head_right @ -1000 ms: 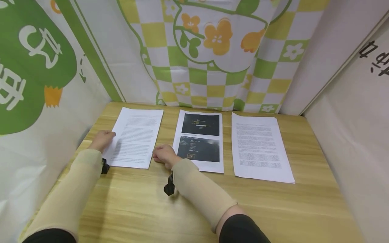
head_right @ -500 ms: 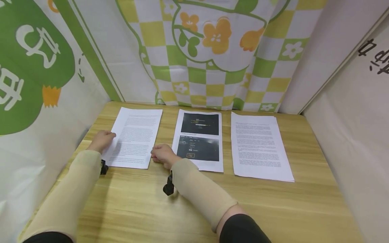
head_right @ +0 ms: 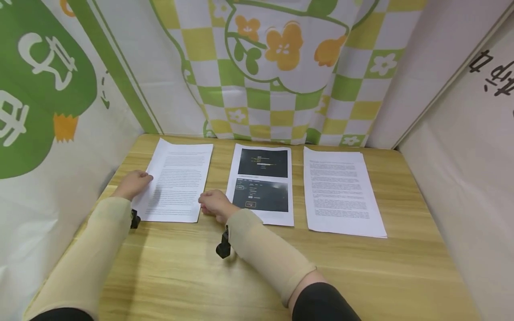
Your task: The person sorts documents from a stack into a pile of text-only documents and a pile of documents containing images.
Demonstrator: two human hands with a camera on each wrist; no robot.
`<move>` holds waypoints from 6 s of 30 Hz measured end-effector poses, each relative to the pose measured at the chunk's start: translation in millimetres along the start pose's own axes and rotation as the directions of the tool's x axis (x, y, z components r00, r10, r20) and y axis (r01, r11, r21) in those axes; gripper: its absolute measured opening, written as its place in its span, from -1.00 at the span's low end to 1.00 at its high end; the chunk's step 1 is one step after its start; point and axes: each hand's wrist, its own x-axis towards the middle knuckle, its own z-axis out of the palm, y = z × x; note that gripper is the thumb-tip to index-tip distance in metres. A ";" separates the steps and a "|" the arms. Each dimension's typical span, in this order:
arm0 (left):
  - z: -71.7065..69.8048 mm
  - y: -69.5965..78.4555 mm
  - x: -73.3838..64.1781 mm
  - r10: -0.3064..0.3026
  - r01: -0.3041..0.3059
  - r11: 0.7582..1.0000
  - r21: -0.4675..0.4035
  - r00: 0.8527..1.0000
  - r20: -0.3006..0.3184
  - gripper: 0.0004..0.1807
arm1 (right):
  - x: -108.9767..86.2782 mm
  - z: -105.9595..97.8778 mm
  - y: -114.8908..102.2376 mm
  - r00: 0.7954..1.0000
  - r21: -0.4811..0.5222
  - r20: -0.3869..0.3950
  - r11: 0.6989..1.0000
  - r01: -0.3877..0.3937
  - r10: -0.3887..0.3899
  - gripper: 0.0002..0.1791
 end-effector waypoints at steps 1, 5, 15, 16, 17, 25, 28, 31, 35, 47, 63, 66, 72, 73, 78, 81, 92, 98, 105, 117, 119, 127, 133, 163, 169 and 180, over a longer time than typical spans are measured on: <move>-0.2 0.0 0.5 0.000 0.000 1.000 -0.004 1.000 -0.002 -0.33 | 0.1 -0.1 0.2 1.000 0.003 -0.002 1.000 -0.001 0.001 -0.57; -2.8 -3.2 2.4 -0.024 0.024 0.998 -0.065 1.000 -0.002 -0.32 | 1.9 -1.1 2.7 0.999 0.009 -0.029 1.000 0.022 -0.021 -0.58; -7.1 -2.8 -0.3 -0.062 0.059 0.987 -0.151 0.998 -0.014 -0.42 | 4.2 -5.5 6.2 0.991 0.003 -0.126 0.999 0.054 -0.054 -0.59; -6.9 -3.0 -0.3 -0.052 0.049 0.987 -0.150 0.998 -0.018 -0.43 | 4.3 -5.1 6.3 0.990 -0.002 -0.127 0.998 0.059 -0.059 -0.58; -6.5 -3.0 -0.3 -0.040 0.036 0.989 -0.143 0.999 -0.023 -0.45 | 4.3 -4.5 6.5 0.990 -0.006 -0.126 0.998 0.065 -0.065 -0.57; -2.4 -2.3 4.8 0.003 -0.004 0.993 -0.115 1.000 -0.015 -0.61 | 4.6 1.3 11.4 0.979 -0.035 -0.180 0.995 0.091 -0.096 -0.76; -1.9 -2.4 6.2 -0.003 0.003 0.994 -0.111 1.000 -0.006 -0.66 | 2.3 1.0 13.1 0.967 -0.120 -0.215 0.986 0.113 -0.137 -0.87; 0.7 -3.7 9.0 -0.007 0.007 0.994 -0.108 1.000 0.005 -0.67 | -0.3 -2.6 13.8 0.954 -0.197 -0.240 0.971 0.133 -0.180 -0.89; 9.5 -6.6 12.8 -0.025 0.029 0.986 -0.166 0.999 0.026 -0.64 | -2.7 -9.8 13.6 0.950 -0.267 -0.247 0.956 0.121 -0.189 -0.89; 12.8 -0.5 9.9 -0.085 0.075 0.954 -0.290 0.996 -0.021 -0.60 | -13.4 -29.4 8.1 0.949 -0.432 -0.211 0.893 0.125 -0.235 -0.90; 16.1 22.1 8.3 0.058 -0.071 0.844 -0.531 0.997 -0.040 -0.66 | -23.7 -75.4 14.2 0.952 -0.295 -0.249 0.950 0.098 -0.175 -0.88; 18.1 26.7 10.3 0.062 -0.073 0.825 -0.560 0.997 -0.038 -0.67 | -25.8 -83.6 15.3 0.956 -0.275 -0.242 0.957 0.096 -0.165 -0.89; 22.1 42.3 12.5 0.086 -0.087 0.802 -0.591 0.996 -0.030 -0.67 | -34.0 -101.6 12.5 0.961 -0.240 -0.248 0.969 0.065 -0.125 -0.86; 23.0 45.8 12.5 0.095 -0.092 0.800 -0.593 0.995 -0.027 -0.66 | -36.0 -104.9 11.4 0.959 -0.234 -0.255 0.970 0.060 -0.121 -0.85; 30.1 62.9 12.8 0.115 -0.097 0.781 -0.617 0.993 -0.011 -0.66 | -45.5 -119.8 10.3 0.956 -0.201 -0.271 0.978 0.058 -0.112 -0.84; 36.0 71.5 13.6 0.134 -0.105 0.772 -0.627 0.991 -0.002 -0.64 | -50.6 -127.4 12.0 0.955 -0.192 -0.273 0.979 0.063 -0.115 -0.84; 59.6 94.9 19.8 0.147 -0.106 0.755 -0.647 0.989 0.010 -0.65 | -68.3 -155.5 21.1 0.949 -0.209 -0.288 0.976 0.067 -0.127 -0.83; 67.6 108.7 23.5 0.163 -0.101 0.742 -0.663 0.986 0.033 -0.67 | -76.7 -169.9 22.1 0.952 -0.182 -0.276 0.980 0.084 -0.133 -0.82; 75.5 122.6 24.9 0.178 -0.086 0.733 -0.675 0.982 0.068 -0.70 | -86.6 -184.6 26.8 0.947 -0.182 -0.280 0.978 0.106 -0.155 -0.81; 86.0 153.3 24.5 0.265 -0.119 0.701 -0.703 0.959 0.101 -0.76 | -103.9 -212.0 32.0 0.943 -0.212 -0.285 0.971 0.111 -0.170 -0.71; 89.6 157.9 24.5 0.255 -0.099 0.697 -0.710 0.960 0.117 -0.75 | -108.0 -218.1 31.5 0.945 -0.224 -0.279 0.969 0.106 -0.168 -0.70; 109.5 191.7 19.8 0.276 -0.084 0.691 -0.718 0.949 0.154 -0.71 | -126.8 -248.2 31.7 0.944 -0.215 -0.297 0.973 0.082 -0.145 -0.69; 123.1 215.7 13.4 0.297 -0.089 0.689 -0.719 0.940 0.168 -0.75 | -138.3 -265.5 39.9 0.936 -0.172 -0.328 0.982 0.072 -0.126 -0.64; 165.4 265.1 12.2 0.307 -0.031 0.630 -0.776 0.928 0.212 -0.74 | -185.5 -308.8 64.5 0.884 -0.240 -0.432 0.968 0.079 -0.179 -0.65; 177.6 285.1 6.2 0.327 -0.030 0.622 -0.783 0.918 0.224 -0.74 | -196.5 -324.7 64.9 0.870 -0.229 -0.457 0.970 0.085 -0.184 -0.64; 200.9 308.5 4.8 0.343 -0.030 0.627 -0.778 0.908 0.241 -0.77 | -213.4 -348.8 72.5 0.843 -0.225 -0.502 0.970 0.088 -0.193 -0.65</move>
